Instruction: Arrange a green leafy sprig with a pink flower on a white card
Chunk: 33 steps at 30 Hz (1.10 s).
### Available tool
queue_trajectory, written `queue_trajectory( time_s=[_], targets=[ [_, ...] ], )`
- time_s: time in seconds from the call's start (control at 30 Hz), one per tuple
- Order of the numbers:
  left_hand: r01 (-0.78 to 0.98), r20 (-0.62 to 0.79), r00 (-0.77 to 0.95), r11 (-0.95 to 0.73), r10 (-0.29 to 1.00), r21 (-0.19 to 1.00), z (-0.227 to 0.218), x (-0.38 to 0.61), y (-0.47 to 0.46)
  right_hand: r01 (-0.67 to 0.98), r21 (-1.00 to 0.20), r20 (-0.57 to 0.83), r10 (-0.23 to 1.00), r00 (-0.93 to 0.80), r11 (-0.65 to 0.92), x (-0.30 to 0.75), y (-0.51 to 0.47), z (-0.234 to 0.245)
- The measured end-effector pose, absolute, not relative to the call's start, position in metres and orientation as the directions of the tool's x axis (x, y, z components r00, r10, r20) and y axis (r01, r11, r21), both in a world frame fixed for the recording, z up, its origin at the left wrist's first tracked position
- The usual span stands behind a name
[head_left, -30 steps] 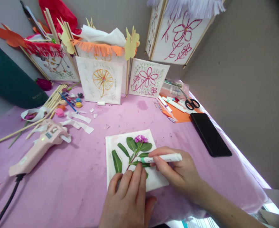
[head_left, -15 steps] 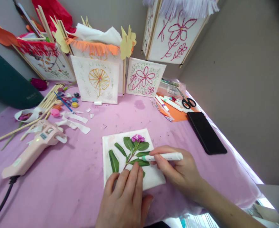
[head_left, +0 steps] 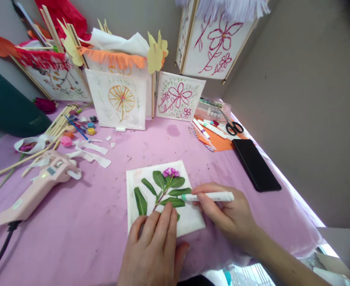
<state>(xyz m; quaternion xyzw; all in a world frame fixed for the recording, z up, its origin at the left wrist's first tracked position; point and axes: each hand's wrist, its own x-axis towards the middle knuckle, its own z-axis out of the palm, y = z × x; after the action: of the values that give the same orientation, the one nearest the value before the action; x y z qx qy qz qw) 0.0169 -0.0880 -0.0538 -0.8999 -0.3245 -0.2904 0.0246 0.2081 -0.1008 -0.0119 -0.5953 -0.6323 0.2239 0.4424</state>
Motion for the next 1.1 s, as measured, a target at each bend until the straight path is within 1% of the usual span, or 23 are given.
queue_trajectory(
  time_s=[0.2, 0.33, 0.43, 0.73, 1.1],
  targets=[
    [0.597, 0.527, 0.629, -0.789, 0.572, 0.144, -0.054, 0.014, -0.088, 0.598, -0.771, 0.341, 0.935, 0.099, 0.218, 0.210, -0.105, -0.010],
    [0.593, 0.515, 0.646, -0.795, 0.563, 0.125, -0.054, 0.014, -0.088, 0.643, -0.737, 0.352, 0.931, 0.100, 0.209, 0.213, -0.109, -0.009],
    [0.600, 0.510, 0.641, -0.789, 0.574, 0.133, -0.053, 0.014, -0.089, 0.663, -0.718, 0.374, 0.921, 0.113, 0.210, 0.214, -0.112, -0.009],
    [0.603, 0.512, 0.641, -0.788, 0.572, 0.125, -0.050, 0.016, -0.089, 0.708, -0.655, 0.424, 0.904, 0.053, 0.265, 0.214, -0.119, -0.007],
    [0.615, 0.503, 0.636, -0.778, 0.586, 0.128, -0.050, 0.015, -0.091, 0.704, -0.630, 0.475, 0.880, 0.016, 0.328, 0.211, -0.122, -0.006]
  ],
)
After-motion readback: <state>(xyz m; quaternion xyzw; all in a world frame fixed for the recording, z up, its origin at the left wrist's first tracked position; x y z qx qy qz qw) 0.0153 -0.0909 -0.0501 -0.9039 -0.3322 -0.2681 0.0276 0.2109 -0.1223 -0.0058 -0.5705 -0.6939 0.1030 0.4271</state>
